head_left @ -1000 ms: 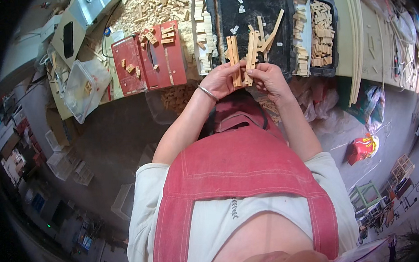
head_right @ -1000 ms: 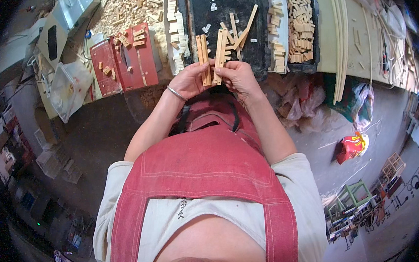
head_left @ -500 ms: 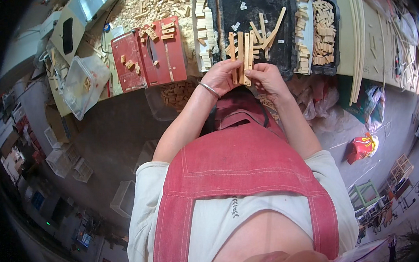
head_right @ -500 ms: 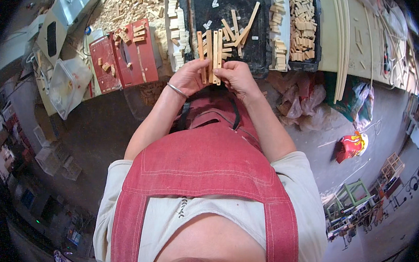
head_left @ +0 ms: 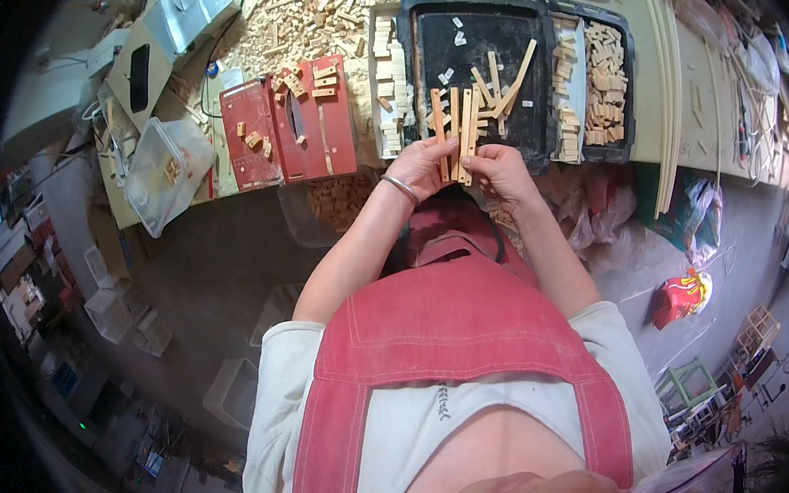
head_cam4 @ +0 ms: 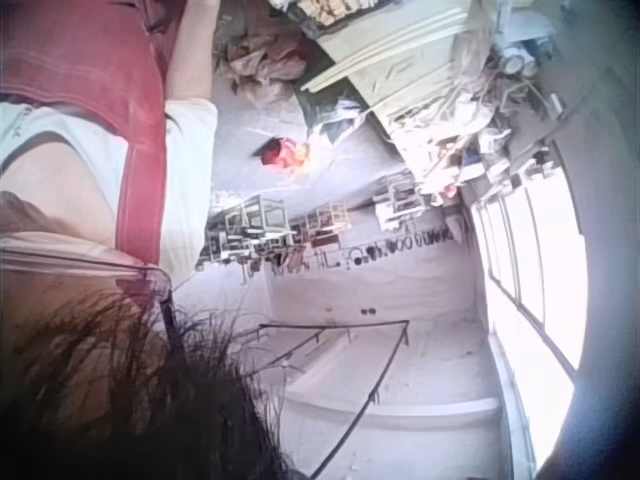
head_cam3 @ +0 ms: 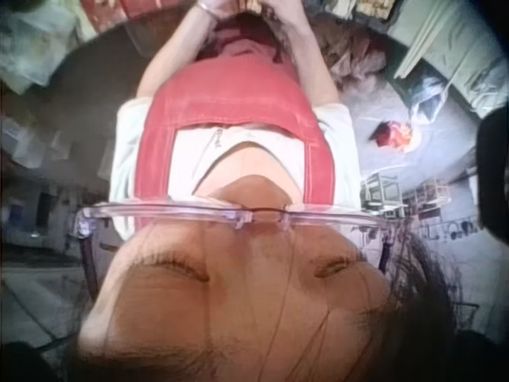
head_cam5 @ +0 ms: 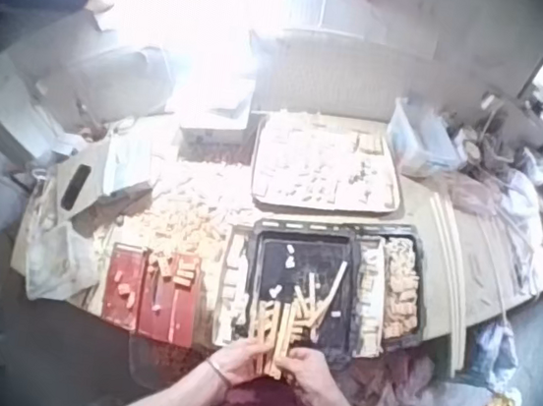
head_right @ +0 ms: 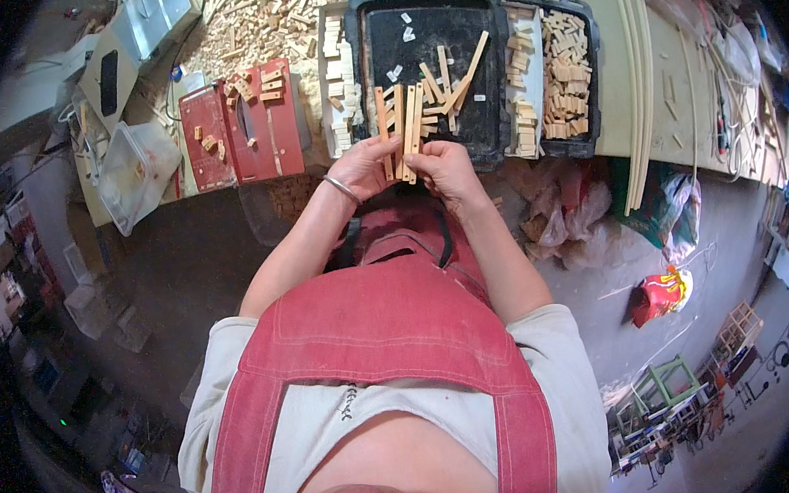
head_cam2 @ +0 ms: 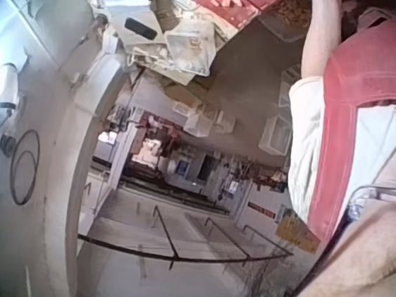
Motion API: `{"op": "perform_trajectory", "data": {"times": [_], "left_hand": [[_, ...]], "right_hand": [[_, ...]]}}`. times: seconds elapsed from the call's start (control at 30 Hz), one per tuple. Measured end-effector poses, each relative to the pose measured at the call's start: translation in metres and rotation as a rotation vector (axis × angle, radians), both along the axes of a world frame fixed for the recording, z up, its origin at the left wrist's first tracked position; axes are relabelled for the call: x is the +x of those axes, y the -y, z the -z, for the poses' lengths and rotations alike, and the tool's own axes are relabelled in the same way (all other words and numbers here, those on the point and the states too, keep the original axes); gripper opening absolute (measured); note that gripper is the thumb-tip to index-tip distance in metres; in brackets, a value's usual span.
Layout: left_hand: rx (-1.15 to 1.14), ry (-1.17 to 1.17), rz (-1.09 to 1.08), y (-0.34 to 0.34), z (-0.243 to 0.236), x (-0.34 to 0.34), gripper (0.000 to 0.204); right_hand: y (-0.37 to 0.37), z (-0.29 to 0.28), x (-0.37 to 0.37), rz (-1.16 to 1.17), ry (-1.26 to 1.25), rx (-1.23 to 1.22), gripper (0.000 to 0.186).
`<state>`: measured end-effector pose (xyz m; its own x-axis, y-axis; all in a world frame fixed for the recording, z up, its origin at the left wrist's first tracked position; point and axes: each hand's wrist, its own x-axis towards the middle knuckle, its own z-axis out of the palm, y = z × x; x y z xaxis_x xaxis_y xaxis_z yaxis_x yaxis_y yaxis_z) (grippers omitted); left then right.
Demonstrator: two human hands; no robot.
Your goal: The person repeatedly places small wooden sticks onto a red cutting jig and pushes them through a blade to cut them into shorter pieces. The cut pieces fall into a container below while longer sticks are collected in a tray to the right.
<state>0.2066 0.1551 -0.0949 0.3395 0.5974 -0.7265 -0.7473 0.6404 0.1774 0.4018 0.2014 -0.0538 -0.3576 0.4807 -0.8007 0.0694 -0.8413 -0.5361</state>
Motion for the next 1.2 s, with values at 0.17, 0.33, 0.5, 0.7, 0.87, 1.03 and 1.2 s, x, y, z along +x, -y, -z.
{"op": "perform_trajectory", "data": {"times": [0.17, 0.33, 0.5, 0.7, 0.87, 1.03, 1.2], "left_hand": [[0.0, -0.125, 0.022, 0.0, 0.011, -0.002, 0.021], [-0.031, -0.121, 0.047, 0.005, 0.006, -0.006, 0.021], [0.025, -0.093, 0.12, 0.023, 0.012, -0.013, 0.024], [0.104, 0.027, 0.137, 0.029, -0.002, -0.003, 0.032], [0.034, -0.125, 0.114, 0.026, -0.022, 0.002, 0.033], [0.01, -0.176, 0.153, 0.024, -0.035, 0.0, 0.031], [0.041, -0.212, 0.188, 0.026, -0.027, 0.001, 0.03]], "right_hand": [[-0.001, 0.009, 0.0, 0.003, 0.0, -0.006, 0.021], [0.001, 0.011, -0.003, -0.024, -0.016, -0.04, 0.024], [0.001, 0.006, -0.003, -0.076, -0.044, -0.081, 0.026], [0.01, 0.008, -0.005, -0.189, -0.07, -0.103, 0.018], [-0.016, -0.012, 0.007, -0.322, 0.083, 0.293, 0.019], [-0.085, 0.025, 0.026, 0.055, 0.566, 0.572, 0.026], [-0.124, 0.053, 0.014, -0.31, 1.035, 0.661, 0.04]]}}
